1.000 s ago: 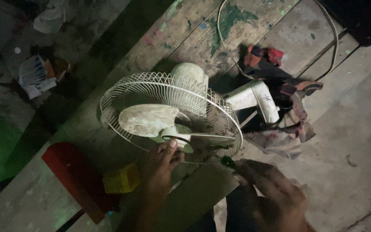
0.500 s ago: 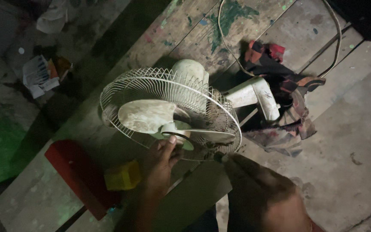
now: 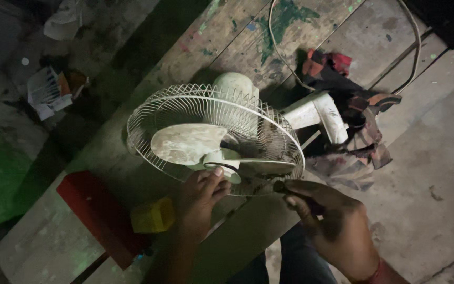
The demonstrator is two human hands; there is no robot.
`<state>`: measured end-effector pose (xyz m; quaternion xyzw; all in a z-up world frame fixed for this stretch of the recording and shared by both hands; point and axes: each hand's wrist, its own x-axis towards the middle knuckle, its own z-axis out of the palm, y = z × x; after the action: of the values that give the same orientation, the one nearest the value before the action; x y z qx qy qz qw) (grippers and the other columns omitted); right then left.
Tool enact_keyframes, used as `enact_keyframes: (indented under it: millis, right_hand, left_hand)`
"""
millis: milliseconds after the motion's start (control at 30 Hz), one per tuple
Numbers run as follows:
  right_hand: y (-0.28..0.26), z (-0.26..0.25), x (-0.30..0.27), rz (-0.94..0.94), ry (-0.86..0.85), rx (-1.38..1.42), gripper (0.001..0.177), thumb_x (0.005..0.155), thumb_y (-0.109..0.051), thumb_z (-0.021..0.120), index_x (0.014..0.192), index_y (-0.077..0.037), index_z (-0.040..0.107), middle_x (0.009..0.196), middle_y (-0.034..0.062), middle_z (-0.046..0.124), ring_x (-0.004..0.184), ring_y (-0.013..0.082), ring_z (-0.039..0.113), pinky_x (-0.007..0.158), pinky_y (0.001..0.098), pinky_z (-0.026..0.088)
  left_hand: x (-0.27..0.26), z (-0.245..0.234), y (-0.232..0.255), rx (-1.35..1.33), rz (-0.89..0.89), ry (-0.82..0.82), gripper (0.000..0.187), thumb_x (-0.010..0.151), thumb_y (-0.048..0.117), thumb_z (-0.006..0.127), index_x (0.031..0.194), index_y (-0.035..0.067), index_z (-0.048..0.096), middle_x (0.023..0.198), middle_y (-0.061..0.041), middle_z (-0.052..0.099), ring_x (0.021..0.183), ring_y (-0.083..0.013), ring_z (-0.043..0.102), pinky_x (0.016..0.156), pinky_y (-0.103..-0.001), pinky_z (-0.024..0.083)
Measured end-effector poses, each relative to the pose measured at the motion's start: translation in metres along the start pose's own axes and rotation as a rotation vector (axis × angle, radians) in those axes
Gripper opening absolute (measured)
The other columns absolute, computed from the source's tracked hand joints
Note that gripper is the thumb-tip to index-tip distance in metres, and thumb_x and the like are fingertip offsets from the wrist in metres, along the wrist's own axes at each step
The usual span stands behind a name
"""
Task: The person disassembles the front guard and removes the plastic locking nut from a table fan by hand and using a screwdriver.
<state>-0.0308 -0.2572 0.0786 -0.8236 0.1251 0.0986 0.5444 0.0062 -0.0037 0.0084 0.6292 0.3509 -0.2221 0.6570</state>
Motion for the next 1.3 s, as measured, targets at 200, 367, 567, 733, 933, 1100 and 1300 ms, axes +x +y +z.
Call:
enact_keyframes:
  millis: [200, 367, 567, 733, 933, 1100, 1300]
  right_hand:
    - [0.027, 0.016, -0.021, 0.036, 0.067, 0.041, 0.026, 0.084, -0.011, 0.076, 0.11, -0.007, 0.079, 0.108, 0.0082, 0.083, 0.09, 0.0134, 0.08, 0.067, 0.0279, 0.064]
    - [0.048, 0.034, -0.037, -0.106, 0.117, 0.265, 0.026, 0.09, -0.007, 0.071, 0.116, -0.001, 0.075, 0.116, 0.0146, 0.079, 0.106, 0.0198, 0.077, 0.09, 0.0305, 0.06]
    - [0.066, 0.023, -0.02, 0.124, -0.076, 0.25, 0.033, 0.088, -0.008, 0.072, 0.12, -0.005, 0.076, 0.111, 0.0109, 0.083, 0.097, 0.0172, 0.077, 0.085, 0.0313, 0.06]
    - [0.084, 0.008, 0.016, -0.038, -0.104, 0.201, 0.032, 0.087, -0.011, 0.074, 0.118, -0.004, 0.076, 0.11, 0.0119, 0.082, 0.094, 0.0169, 0.076, 0.082, 0.0312, 0.06]
    - [0.075, -0.001, 0.008, -0.058, -0.107, 0.142, 0.032, 0.085, -0.008, 0.075, 0.117, -0.005, 0.076, 0.11, 0.0117, 0.082, 0.092, 0.0169, 0.078, 0.079, 0.0312, 0.062]
    - [0.045, 0.005, -0.03, -0.202, 0.076, -0.009, 0.027, 0.086, -0.008, 0.074, 0.112, -0.004, 0.074, 0.11, 0.0098, 0.079, 0.096, 0.0192, 0.081, 0.08, 0.0309, 0.064]
    - [0.03, 0.003, -0.04, -0.152, 0.141, -0.112, 0.023, 0.086, -0.005, 0.072, 0.109, -0.004, 0.077, 0.106, 0.0103, 0.08, 0.097, 0.0218, 0.081, 0.086, 0.0335, 0.061]
  left_hand:
    - [0.011, -0.006, -0.01, -0.053, 0.024, -0.043, 0.043, 0.09, 0.033, 0.072, 0.112, -0.003, 0.063, 0.097, -0.014, 0.07, 0.088, -0.0213, 0.069, 0.083, -0.037, 0.061]
    - [0.022, -0.011, 0.002, -0.025, -0.09, -0.18, 0.052, 0.091, 0.04, 0.07, 0.116, -0.005, 0.063, 0.102, -0.014, 0.073, 0.092, -0.0212, 0.072, 0.086, -0.037, 0.062]
    - [0.001, 0.014, 0.029, 0.072, -0.063, 0.0, 0.054, 0.091, 0.038, 0.066, 0.124, -0.003, 0.054, 0.104, -0.019, 0.071, 0.089, -0.027, 0.074, 0.082, -0.042, 0.061]
    - [-0.004, 0.011, 0.028, 0.079, 0.064, -0.112, 0.052, 0.09, 0.03, 0.069, 0.129, 0.0, 0.051, 0.109, -0.016, 0.069, 0.095, -0.026, 0.073, 0.086, -0.041, 0.063]
    - [-0.002, 0.007, 0.014, 0.048, 0.078, -0.094, 0.044, 0.09, 0.026, 0.071, 0.121, -0.004, 0.06, 0.103, -0.017, 0.073, 0.091, -0.027, 0.075, 0.084, -0.039, 0.064]
    - [-0.003, 0.004, 0.013, -0.005, 0.1, -0.122, 0.041, 0.09, 0.025, 0.071, 0.12, -0.001, 0.06, 0.102, -0.013, 0.072, 0.09, -0.023, 0.074, 0.082, -0.037, 0.064]
    - [-0.002, 0.004, 0.014, 0.004, 0.046, -0.078, 0.04, 0.091, 0.028, 0.07, 0.116, -0.002, 0.061, 0.1, -0.013, 0.072, 0.091, -0.0227, 0.073, 0.085, -0.038, 0.063]
